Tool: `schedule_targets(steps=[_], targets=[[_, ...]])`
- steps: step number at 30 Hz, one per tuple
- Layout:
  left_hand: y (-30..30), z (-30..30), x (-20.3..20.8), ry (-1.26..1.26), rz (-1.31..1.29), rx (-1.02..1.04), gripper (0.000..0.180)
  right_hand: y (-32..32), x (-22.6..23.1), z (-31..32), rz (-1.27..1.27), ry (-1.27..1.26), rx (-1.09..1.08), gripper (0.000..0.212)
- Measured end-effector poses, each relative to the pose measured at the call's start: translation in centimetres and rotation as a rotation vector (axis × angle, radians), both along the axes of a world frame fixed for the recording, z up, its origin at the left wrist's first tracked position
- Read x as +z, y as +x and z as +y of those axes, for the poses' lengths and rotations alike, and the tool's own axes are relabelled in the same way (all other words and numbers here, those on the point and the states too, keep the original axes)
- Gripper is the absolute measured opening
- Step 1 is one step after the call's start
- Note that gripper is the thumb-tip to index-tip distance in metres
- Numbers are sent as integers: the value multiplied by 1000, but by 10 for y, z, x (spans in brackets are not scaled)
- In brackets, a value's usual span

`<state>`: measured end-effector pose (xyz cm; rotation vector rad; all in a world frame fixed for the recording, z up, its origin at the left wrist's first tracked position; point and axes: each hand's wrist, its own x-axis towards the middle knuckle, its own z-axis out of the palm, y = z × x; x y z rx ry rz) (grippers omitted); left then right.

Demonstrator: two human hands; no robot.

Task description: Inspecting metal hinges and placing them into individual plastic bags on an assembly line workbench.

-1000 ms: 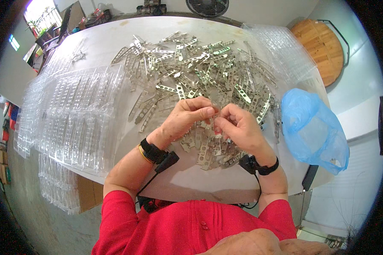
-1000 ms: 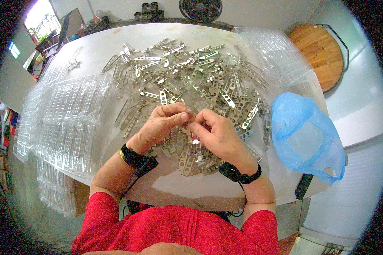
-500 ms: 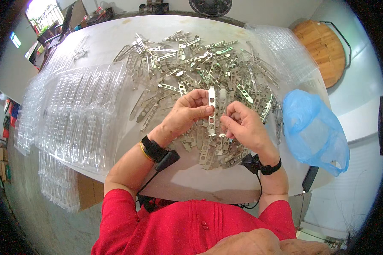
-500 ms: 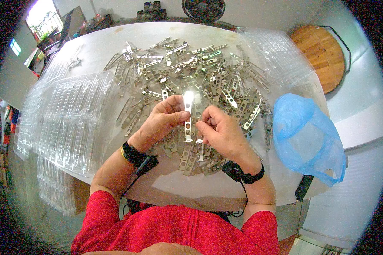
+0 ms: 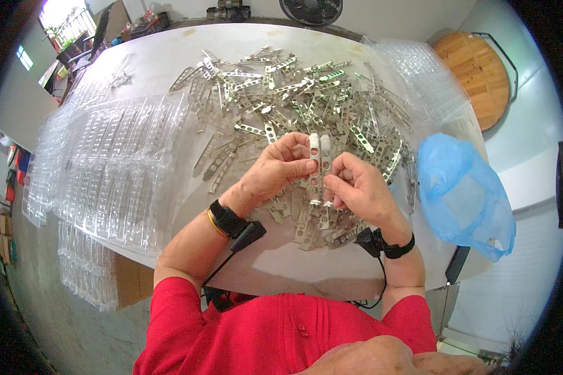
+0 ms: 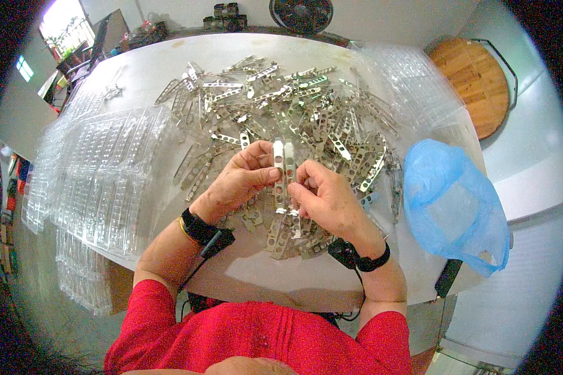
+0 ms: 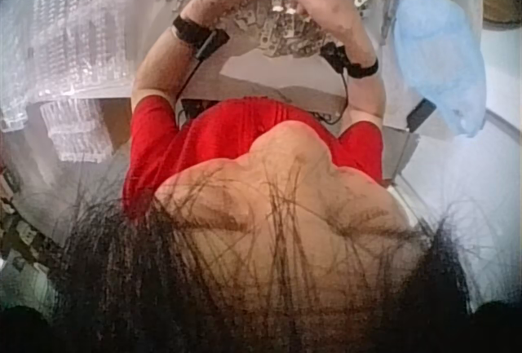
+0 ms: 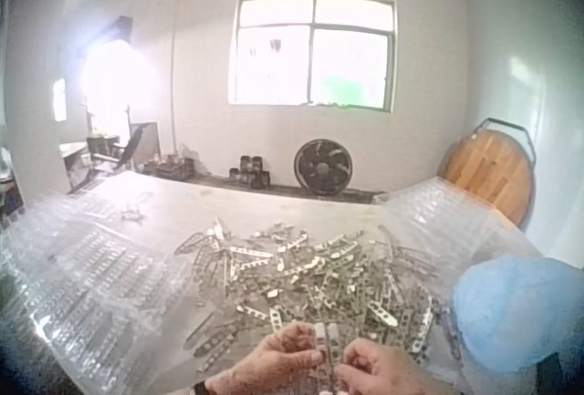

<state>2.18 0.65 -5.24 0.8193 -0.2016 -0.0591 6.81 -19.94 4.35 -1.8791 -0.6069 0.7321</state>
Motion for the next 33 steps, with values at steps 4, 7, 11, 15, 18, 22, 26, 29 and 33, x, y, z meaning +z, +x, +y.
schedule_targets(steps=[4,7,11,15,18,22,26,29,33], targets=[[0,1,1,11,14,-12,32,1,1,0,1,-13,12,12],[-1,0,4,13,35,-7,31,1,0,-1,-7,-13,18,12],[0,1,1,5,32,-15,31,1,0,-1,-18,-1,15,16],[1,2,0,22,-4,-32,31,1,1,-1,-6,-15,16,16],[0,2,-1,10,3,-33,32,0,2,-1,10,-18,17,16],[1,1,-3,17,14,-15,33,0,3,-1,7,-5,24,15],[1,2,-3,29,30,-9,33,0,1,-1,1,-2,30,15],[2,2,-5,19,14,-25,32,1,1,-2,-3,0,34,15],[1,0,-3,14,11,-4,32,-1,3,-2,3,8,31,15]])
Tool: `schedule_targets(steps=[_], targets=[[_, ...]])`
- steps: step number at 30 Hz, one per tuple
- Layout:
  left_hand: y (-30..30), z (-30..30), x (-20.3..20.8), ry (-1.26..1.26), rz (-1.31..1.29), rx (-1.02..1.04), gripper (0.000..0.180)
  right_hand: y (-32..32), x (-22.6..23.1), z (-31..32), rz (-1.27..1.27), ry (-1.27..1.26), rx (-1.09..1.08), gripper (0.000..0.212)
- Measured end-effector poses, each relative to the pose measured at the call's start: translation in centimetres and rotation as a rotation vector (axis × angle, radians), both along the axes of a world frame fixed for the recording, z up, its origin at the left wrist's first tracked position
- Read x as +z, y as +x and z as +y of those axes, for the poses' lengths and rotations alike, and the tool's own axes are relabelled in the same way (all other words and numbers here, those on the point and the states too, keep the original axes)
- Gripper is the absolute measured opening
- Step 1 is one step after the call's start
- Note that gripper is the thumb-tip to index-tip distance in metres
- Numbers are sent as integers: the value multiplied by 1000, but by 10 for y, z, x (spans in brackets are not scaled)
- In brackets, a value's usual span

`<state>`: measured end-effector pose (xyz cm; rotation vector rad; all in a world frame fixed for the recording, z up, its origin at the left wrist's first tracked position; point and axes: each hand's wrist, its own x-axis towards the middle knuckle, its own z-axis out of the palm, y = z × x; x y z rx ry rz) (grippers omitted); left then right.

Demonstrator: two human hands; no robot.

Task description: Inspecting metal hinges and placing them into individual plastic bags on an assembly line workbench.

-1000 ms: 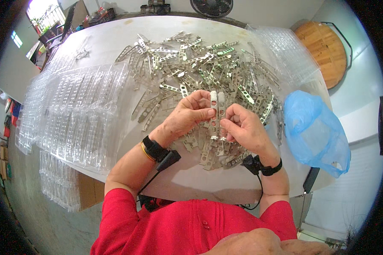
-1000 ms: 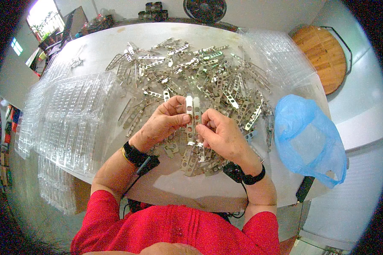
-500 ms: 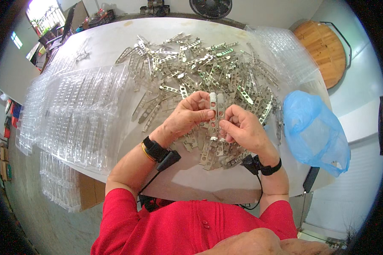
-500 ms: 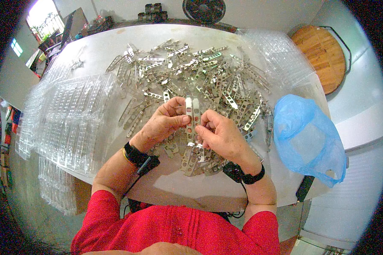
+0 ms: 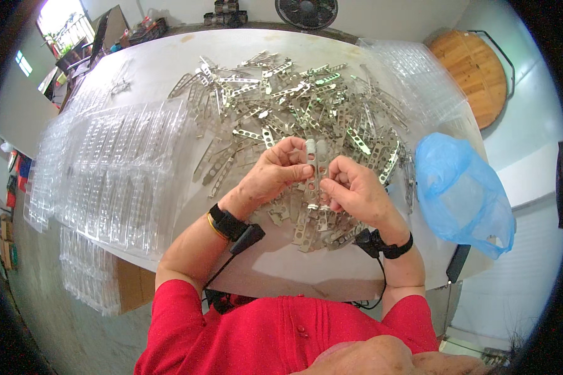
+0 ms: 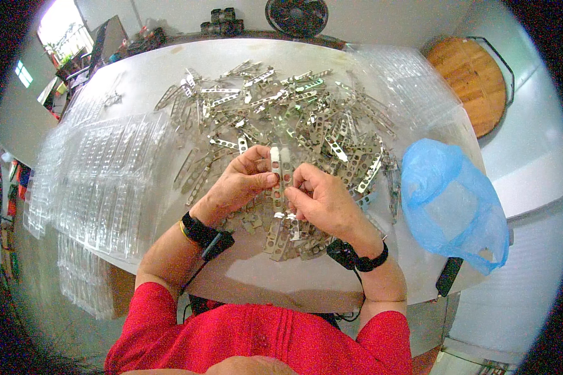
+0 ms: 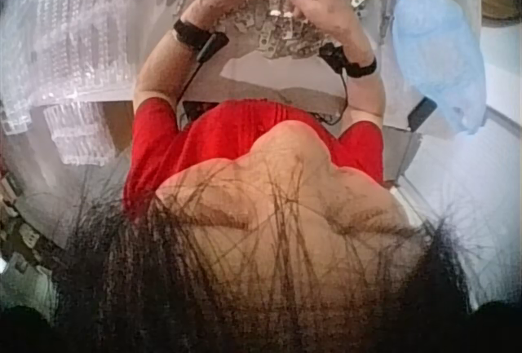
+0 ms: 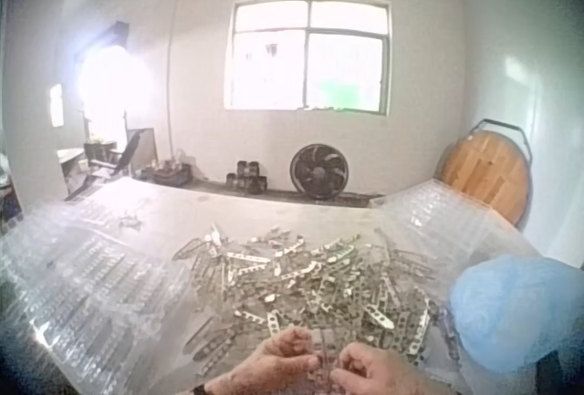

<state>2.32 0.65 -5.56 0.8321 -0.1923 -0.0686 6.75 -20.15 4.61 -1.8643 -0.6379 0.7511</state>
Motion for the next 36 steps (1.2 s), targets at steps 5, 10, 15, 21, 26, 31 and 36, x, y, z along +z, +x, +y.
schedule_targets(steps=[5,10,15,21,26,31,36], targets=[[-1,0,0,-11,24,-9,33,0,0,0,9,10,9,15],[-3,0,3,-15,37,-18,33,0,1,0,-6,5,27,15],[-3,-1,5,-32,3,-17,31,0,3,1,-7,-7,20,15],[-2,0,7,-46,-13,-42,31,2,0,0,-14,-1,31,15],[-2,1,4,-38,-10,-31,30,1,2,3,-6,-25,28,14],[-3,1,-1,13,7,-16,31,-1,1,1,6,-20,31,15],[-9,0,8,4,41,-15,30,-3,-1,3,-3,-46,7,15]])
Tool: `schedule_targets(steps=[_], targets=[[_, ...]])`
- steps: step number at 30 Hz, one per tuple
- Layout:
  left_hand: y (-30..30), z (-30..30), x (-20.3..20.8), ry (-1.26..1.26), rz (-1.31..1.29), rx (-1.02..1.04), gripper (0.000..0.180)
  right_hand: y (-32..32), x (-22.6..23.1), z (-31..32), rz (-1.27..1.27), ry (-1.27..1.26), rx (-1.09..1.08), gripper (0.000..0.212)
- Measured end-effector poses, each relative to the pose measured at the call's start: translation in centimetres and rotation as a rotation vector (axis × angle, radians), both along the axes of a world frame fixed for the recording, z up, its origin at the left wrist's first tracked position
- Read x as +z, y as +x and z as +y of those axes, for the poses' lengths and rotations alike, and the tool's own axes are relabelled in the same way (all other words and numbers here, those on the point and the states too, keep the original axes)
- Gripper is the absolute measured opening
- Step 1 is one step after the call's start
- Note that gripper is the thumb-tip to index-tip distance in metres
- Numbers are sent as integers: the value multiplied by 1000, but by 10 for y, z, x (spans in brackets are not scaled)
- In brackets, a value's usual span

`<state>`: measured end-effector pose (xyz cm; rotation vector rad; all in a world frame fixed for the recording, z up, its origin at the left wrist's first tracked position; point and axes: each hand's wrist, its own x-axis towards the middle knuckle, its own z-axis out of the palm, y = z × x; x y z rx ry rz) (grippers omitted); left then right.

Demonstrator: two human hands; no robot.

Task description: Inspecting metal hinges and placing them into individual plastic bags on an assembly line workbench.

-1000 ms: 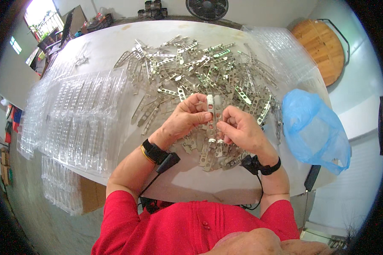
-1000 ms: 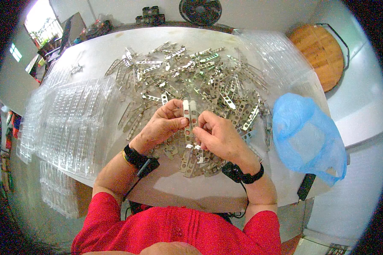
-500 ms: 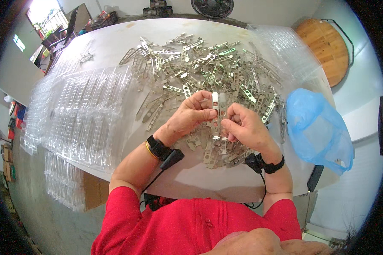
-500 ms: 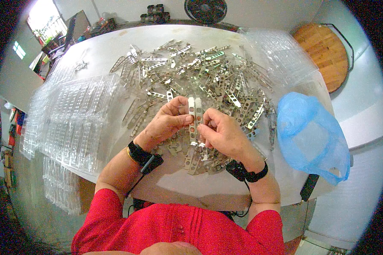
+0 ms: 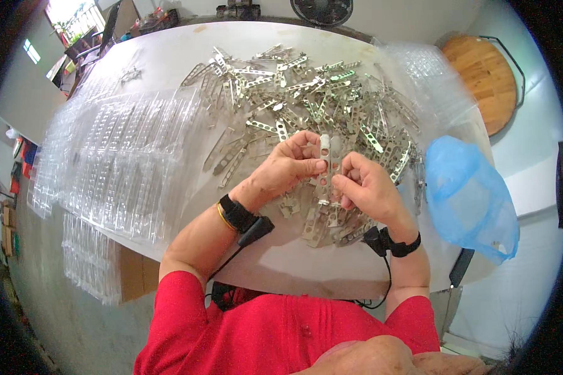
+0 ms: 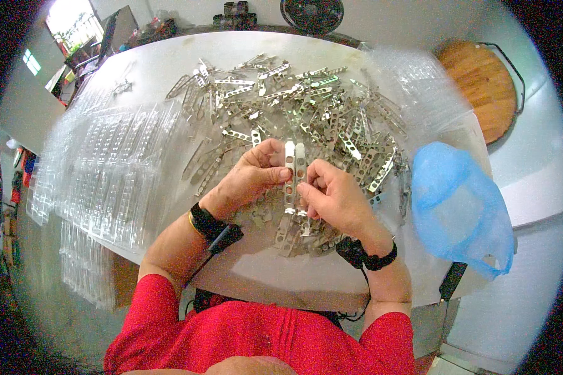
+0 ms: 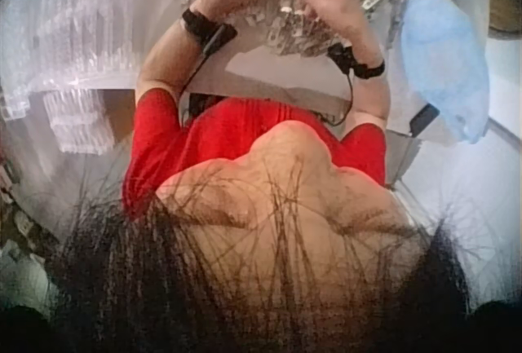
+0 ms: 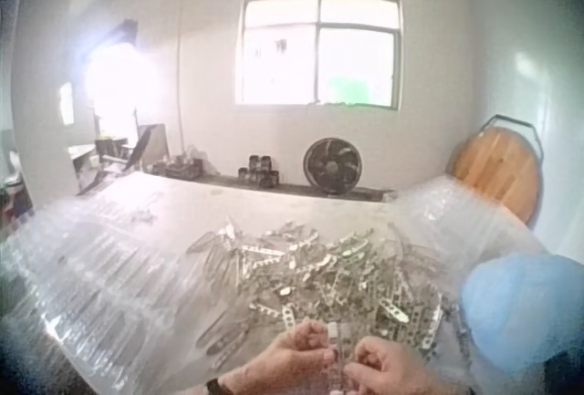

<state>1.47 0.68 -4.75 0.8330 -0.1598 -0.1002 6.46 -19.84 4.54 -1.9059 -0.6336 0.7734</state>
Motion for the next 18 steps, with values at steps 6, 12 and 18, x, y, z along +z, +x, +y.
schedule_targets(steps=[6,12,18], targets=[[6,2,-6,2,4,17,30,6,-1,2,38,48,15,15],[7,2,-1,-4,31,13,33,11,1,0,46,38,25,15],[3,0,-6,9,48,43,33,7,-11,-1,49,96,50,15]])
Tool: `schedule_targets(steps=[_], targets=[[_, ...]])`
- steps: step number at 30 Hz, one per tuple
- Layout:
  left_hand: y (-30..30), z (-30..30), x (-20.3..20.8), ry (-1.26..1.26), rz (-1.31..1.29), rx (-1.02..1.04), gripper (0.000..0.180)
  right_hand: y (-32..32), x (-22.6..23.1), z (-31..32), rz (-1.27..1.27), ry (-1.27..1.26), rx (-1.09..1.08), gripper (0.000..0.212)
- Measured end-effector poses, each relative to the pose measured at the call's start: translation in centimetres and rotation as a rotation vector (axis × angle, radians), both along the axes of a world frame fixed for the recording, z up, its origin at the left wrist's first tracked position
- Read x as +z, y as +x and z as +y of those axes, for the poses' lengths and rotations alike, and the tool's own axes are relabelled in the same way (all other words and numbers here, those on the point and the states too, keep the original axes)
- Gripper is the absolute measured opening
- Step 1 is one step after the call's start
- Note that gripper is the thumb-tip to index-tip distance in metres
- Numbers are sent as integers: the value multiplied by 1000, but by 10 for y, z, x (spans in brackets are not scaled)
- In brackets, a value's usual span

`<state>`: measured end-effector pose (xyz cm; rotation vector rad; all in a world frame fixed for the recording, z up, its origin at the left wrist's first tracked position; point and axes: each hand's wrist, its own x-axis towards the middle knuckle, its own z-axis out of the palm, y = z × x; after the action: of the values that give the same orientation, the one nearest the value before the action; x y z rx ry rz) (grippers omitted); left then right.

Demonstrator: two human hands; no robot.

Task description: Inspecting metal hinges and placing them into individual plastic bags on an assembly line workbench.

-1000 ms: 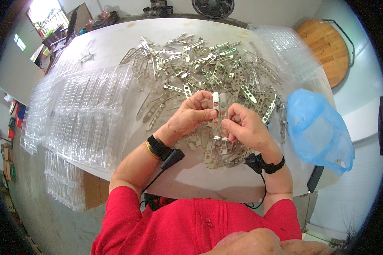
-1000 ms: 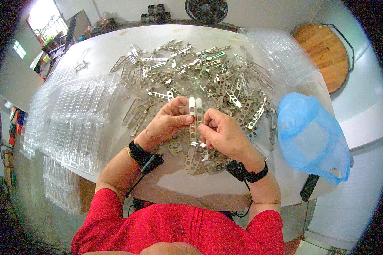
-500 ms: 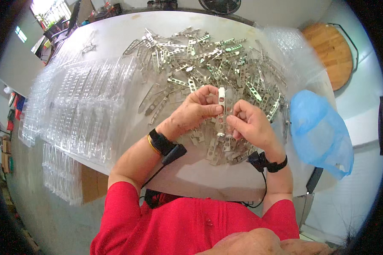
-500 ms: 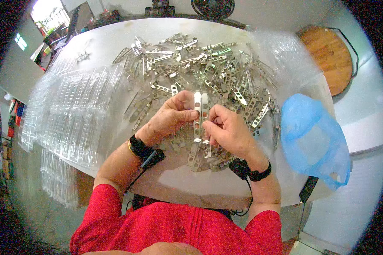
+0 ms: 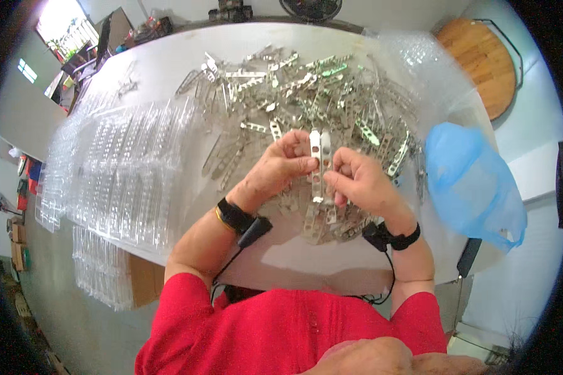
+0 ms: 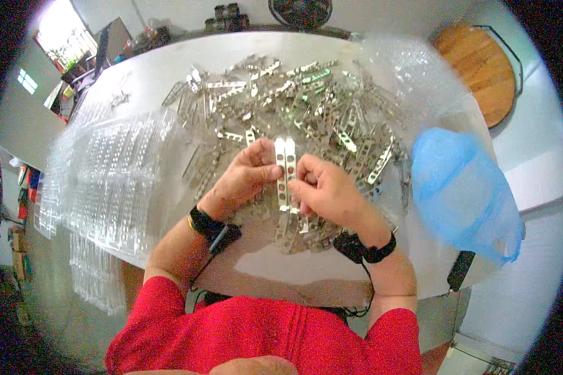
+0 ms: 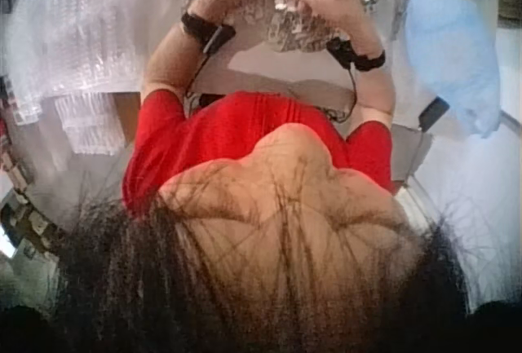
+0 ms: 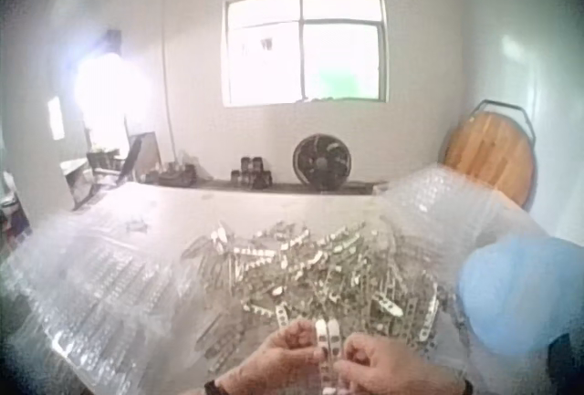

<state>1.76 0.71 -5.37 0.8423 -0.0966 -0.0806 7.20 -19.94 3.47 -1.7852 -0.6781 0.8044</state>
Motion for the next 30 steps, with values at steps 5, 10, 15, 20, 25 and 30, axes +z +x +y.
schedule_targets(steps=[5,10,15,20,25,30], targets=[[-2,0,3,-11,-39,-35,30,-1,4,-1,55,-14,2,14],[1,1,4,-35,-59,-45,31,1,5,2,-3,-18,2,15],[4,6,-2,-43,-39,-38,30,5,2,4,-5,-46,4,14],[4,5,-3,-31,-53,-49,28,3,0,3,36,-5,3,14],[3,4,0,-27,-49,-52,28,1,3,3,19,-12,2,15],[5,0,-7,-91,-9,-20,26,5,0,2,-14,-1,-1,15]])
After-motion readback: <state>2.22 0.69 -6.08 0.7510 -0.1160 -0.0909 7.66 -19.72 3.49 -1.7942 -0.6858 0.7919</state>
